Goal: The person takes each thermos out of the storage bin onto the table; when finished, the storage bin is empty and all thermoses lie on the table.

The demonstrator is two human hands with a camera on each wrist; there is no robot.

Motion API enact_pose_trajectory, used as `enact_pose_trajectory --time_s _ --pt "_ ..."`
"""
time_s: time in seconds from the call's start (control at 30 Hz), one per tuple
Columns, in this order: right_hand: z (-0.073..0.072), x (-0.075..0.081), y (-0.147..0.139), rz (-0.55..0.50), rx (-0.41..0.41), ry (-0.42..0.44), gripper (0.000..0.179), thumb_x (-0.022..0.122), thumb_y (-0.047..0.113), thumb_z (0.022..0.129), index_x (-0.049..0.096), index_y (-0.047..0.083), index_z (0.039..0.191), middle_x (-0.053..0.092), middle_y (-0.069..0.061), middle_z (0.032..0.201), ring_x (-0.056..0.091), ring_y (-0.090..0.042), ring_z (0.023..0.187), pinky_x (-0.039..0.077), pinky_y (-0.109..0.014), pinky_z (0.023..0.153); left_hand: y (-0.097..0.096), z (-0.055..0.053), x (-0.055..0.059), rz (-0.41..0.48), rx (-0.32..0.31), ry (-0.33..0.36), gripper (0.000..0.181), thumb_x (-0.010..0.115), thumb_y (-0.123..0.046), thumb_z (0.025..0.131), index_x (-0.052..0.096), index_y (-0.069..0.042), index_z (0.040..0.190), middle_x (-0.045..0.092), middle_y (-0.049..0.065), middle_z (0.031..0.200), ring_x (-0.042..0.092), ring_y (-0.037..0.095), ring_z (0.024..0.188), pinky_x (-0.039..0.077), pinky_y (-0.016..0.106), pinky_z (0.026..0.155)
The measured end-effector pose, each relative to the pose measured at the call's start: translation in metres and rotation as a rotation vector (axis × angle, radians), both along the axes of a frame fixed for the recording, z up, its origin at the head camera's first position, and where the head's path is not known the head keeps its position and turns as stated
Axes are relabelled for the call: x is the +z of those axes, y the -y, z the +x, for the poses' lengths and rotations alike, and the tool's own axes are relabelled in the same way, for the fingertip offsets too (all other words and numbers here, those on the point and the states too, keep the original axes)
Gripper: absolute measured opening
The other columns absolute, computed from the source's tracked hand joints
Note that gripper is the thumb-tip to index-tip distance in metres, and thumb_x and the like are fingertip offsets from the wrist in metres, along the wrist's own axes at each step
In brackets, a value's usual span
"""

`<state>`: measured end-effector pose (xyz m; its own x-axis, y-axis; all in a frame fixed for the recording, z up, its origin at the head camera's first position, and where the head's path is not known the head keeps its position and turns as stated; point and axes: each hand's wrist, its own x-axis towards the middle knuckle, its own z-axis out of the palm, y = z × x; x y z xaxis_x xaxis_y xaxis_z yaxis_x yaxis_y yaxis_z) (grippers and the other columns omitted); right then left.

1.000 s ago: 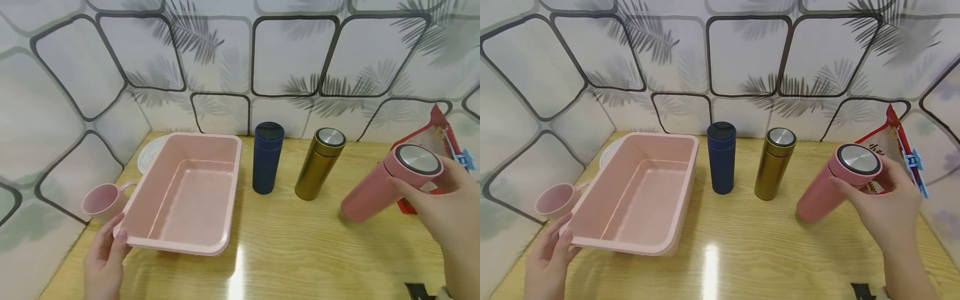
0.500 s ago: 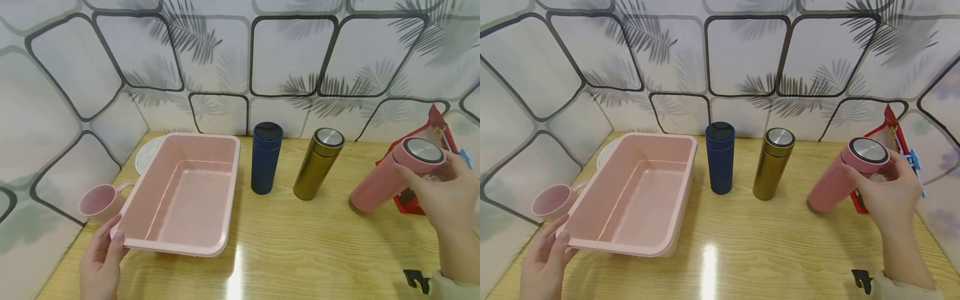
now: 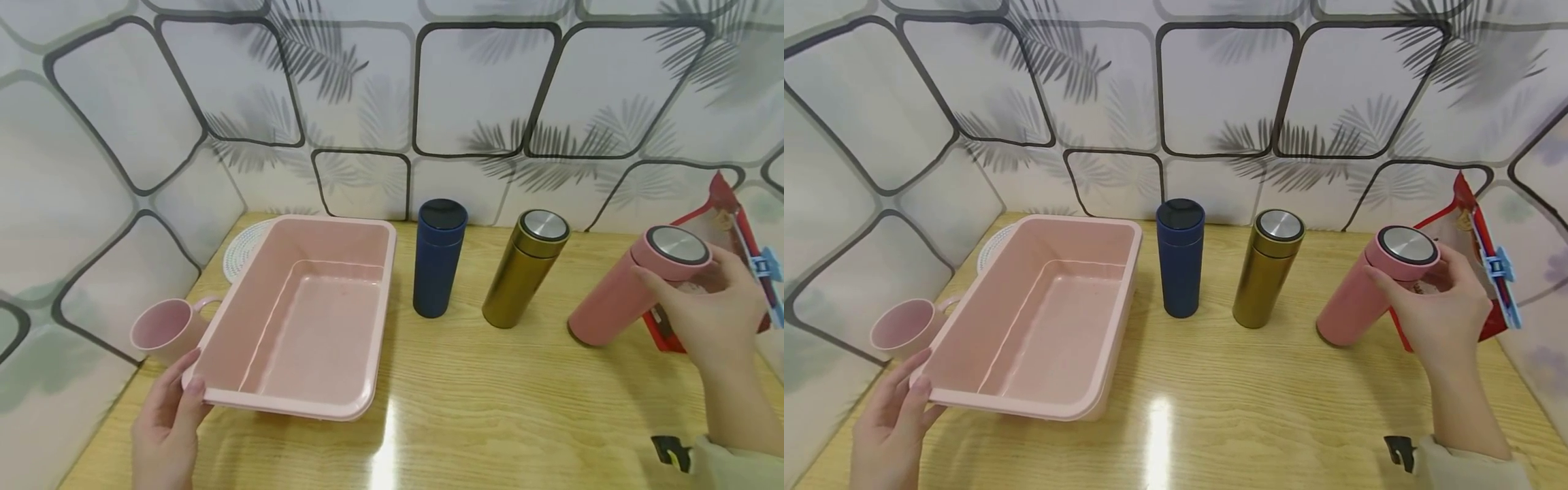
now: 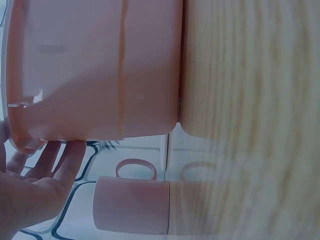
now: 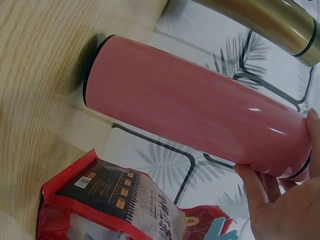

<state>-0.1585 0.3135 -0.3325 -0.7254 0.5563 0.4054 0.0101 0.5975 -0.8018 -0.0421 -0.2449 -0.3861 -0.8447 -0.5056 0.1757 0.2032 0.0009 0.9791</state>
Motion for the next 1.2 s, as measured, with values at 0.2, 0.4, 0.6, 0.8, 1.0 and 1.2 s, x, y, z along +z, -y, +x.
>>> enact_pose_trajectory --time_s 0.2,0.4,0.6,0.8,1.0,1.2 --pt "0.002 -0.002 -0.003 -0.003 0.004 0.020 0.059 0.086 0.023 0.078 0.063 0.023 0.132 0.057 0.017 0.109 0.052 0.004 0.091 0.045 -0.007 0.078 -0.002 0.001 0.001 -0.010 -0.011 -0.011 0.036 0.048 0.006 0.100 0.051 0.009 0.137 0.064 0.003 0.121 0.060 0.015 0.108 0.055 0.022 0.083" --pt "0.003 -0.002 -0.003 -0.032 -0.009 0.078 0.061 0.085 0.027 0.079 0.060 0.023 0.135 0.057 0.015 0.109 0.051 0.001 0.092 0.045 -0.009 0.079 0.000 0.003 0.001 -0.008 -0.016 0.002 0.037 0.048 0.005 0.101 0.050 0.008 0.137 0.063 0.003 0.122 0.060 0.015 0.109 0.055 0.022 0.083" --pt "0.003 0.001 -0.001 -0.079 -0.011 0.170 0.068 0.084 0.031 0.080 0.053 0.028 0.141 0.054 0.014 0.113 0.050 0.000 0.098 0.045 -0.014 0.090 0.004 0.002 0.001 0.018 -0.011 -0.003 0.036 0.048 0.005 0.100 0.051 0.010 0.136 0.064 0.004 0.120 0.061 0.014 0.108 0.055 0.023 0.082" --pt "0.004 -0.004 0.001 -0.039 0.028 0.216 0.076 0.081 0.035 0.083 0.042 0.029 0.148 0.052 0.007 0.122 0.048 -0.002 0.101 0.044 -0.014 0.088 0.006 -0.006 -0.002 0.033 -0.032 -0.010 0.037 0.049 0.005 0.100 0.050 0.010 0.136 0.063 0.003 0.121 0.061 0.014 0.109 0.055 0.024 0.083" --pt "0.026 -0.030 0.006 -0.059 0.371 0.313 0.104 0.072 0.030 0.092 -0.011 0.040 0.153 0.017 -0.020 0.157 0.028 -0.038 0.140 0.036 -0.052 0.109 0.009 -0.008 -0.011 0.025 -0.060 -0.075 0.036 0.047 0.008 0.100 0.049 0.014 0.135 0.064 0.004 0.119 0.062 0.014 0.107 0.055 0.025 0.082" --pt "0.063 -0.047 0.024 0.041 0.466 0.392 0.095 0.057 0.032 0.101 -0.020 0.015 0.154 -0.010 -0.028 0.158 0.008 -0.061 0.136 0.014 -0.080 0.099 0.022 -0.007 -0.016 0.017 -0.092 -0.118 0.036 0.044 0.013 0.098 0.049 0.015 0.134 0.066 0.004 0.120 0.064 0.012 0.104 0.055 0.024 0.080"
